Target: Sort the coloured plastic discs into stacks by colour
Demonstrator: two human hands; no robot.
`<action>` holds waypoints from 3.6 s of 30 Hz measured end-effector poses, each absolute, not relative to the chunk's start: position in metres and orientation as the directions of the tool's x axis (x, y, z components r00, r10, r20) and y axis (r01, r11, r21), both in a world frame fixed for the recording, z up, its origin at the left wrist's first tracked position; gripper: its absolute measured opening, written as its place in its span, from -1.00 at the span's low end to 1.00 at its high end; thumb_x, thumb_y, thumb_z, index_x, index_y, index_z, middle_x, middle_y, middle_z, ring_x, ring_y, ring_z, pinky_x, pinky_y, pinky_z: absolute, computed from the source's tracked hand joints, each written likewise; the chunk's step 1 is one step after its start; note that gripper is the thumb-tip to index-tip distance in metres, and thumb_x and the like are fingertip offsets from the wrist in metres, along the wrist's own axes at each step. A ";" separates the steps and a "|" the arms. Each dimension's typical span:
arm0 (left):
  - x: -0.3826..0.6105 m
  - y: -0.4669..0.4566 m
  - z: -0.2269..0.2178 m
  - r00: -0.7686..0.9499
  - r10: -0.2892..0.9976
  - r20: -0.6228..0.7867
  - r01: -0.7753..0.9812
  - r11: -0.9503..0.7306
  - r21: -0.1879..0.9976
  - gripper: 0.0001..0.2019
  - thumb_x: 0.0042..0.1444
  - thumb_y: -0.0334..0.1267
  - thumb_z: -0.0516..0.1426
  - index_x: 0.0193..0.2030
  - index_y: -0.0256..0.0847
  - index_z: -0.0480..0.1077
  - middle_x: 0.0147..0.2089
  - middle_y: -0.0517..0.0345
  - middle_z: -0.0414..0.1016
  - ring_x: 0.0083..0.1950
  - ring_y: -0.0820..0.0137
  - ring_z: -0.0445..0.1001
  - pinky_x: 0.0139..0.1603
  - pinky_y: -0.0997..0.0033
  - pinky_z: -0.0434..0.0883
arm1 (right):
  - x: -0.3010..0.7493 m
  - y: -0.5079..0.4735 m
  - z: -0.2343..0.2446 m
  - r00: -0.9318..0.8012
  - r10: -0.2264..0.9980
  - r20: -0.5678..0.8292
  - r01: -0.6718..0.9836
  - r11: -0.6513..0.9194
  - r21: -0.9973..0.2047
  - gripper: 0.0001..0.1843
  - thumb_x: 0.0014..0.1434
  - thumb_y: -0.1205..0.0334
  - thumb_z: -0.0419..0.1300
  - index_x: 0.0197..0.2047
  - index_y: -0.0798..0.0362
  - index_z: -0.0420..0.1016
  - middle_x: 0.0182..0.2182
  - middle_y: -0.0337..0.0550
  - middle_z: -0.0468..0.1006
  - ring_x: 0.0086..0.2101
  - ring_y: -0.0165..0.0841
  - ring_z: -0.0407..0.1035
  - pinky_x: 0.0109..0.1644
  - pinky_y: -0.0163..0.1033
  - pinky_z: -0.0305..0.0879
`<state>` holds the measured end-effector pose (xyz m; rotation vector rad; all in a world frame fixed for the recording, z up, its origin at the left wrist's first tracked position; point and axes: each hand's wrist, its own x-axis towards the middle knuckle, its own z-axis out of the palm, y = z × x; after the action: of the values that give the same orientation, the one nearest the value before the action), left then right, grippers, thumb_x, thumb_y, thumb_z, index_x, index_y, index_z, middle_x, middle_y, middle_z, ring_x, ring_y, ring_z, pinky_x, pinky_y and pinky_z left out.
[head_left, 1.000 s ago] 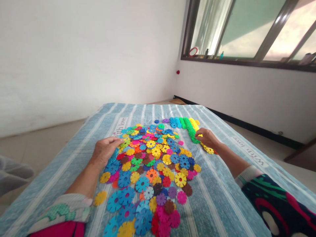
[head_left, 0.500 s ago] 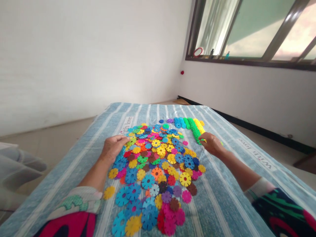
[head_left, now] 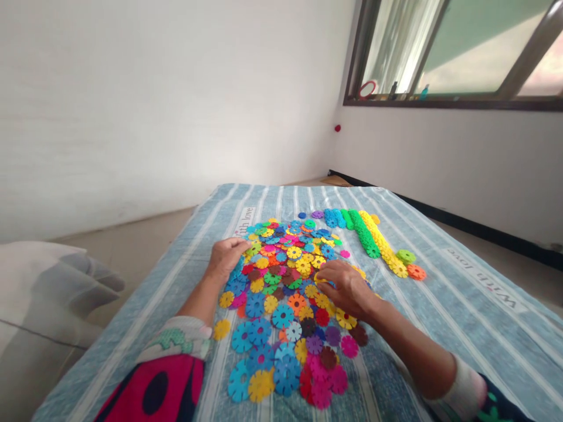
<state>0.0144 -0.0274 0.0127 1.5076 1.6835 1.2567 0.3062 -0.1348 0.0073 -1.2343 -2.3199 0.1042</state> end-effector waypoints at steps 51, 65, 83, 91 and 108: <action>0.014 -0.025 0.009 -0.222 0.955 0.198 0.454 -0.078 0.888 -0.67 -0.27 0.02 0.22 -0.47 -0.19 0.59 -0.46 0.16 0.59 -0.32 0.28 0.48 -0.27 0.37 0.36 | 0.282 -0.145 0.031 -0.447 0.882 0.152 0.870 0.468 -0.158 -0.87 0.27 0.31 0.15 -0.27 0.08 0.52 -0.33 -0.14 0.56 -0.26 -0.34 0.40 -0.22 -0.29 0.11; 0.014 -0.026 0.009 -0.219 0.957 0.190 0.443 -0.076 0.893 -0.68 -0.26 0.00 0.22 -0.46 -0.20 0.59 -0.46 0.16 0.59 -0.31 0.28 0.49 -0.29 0.40 0.36 | 0.281 -0.160 0.022 -0.440 0.880 0.177 0.884 0.459 -0.089 -0.75 0.22 0.04 0.24 -0.32 0.06 0.51 -0.22 -0.07 0.49 -0.14 -0.22 0.33 -0.13 -0.17 0.20; 0.014 -0.026 0.009 -0.229 0.957 0.180 0.430 -0.066 0.900 -0.68 -0.28 0.00 0.23 -0.47 -0.20 0.59 -0.50 0.18 0.56 -0.37 0.32 0.45 -0.33 0.40 0.34 | 0.281 -0.157 0.009 -0.386 0.871 0.304 0.815 0.476 -0.330 -0.87 0.09 0.27 0.33 -0.27 0.05 0.48 -0.27 -0.13 0.51 -0.19 -0.27 0.35 -0.11 -0.22 0.20; 0.016 -0.028 0.011 -0.230 0.954 0.190 0.431 -0.076 0.899 -0.69 -0.29 0.02 0.23 -0.49 -0.18 0.59 -0.48 0.16 0.59 -0.32 0.26 0.48 -0.27 0.38 0.38 | 0.284 -0.160 0.017 -0.218 0.944 0.247 0.808 0.317 -0.498 -0.93 0.06 0.38 0.25 -0.41 0.03 0.49 -0.42 -0.24 0.53 -0.36 -0.38 0.39 -0.27 -0.32 0.19; 0.015 -0.027 0.020 -0.229 0.955 0.190 0.448 -0.070 0.891 -0.72 -0.29 0.01 0.25 -0.53 -0.17 0.55 -0.50 0.21 0.56 -0.30 0.26 0.46 -0.27 0.37 0.34 | 0.443 -0.105 0.043 0.012 0.971 0.239 0.972 0.045 -0.230 -0.78 0.12 0.32 0.13 -0.35 -0.01 0.64 -0.34 -0.18 0.64 -0.29 -0.30 0.47 -0.27 -0.31 0.21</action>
<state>0.0153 -0.0273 0.0203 1.5089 1.6892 1.2695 0.4433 -0.1051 0.0434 -1.9657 -1.9989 -0.0049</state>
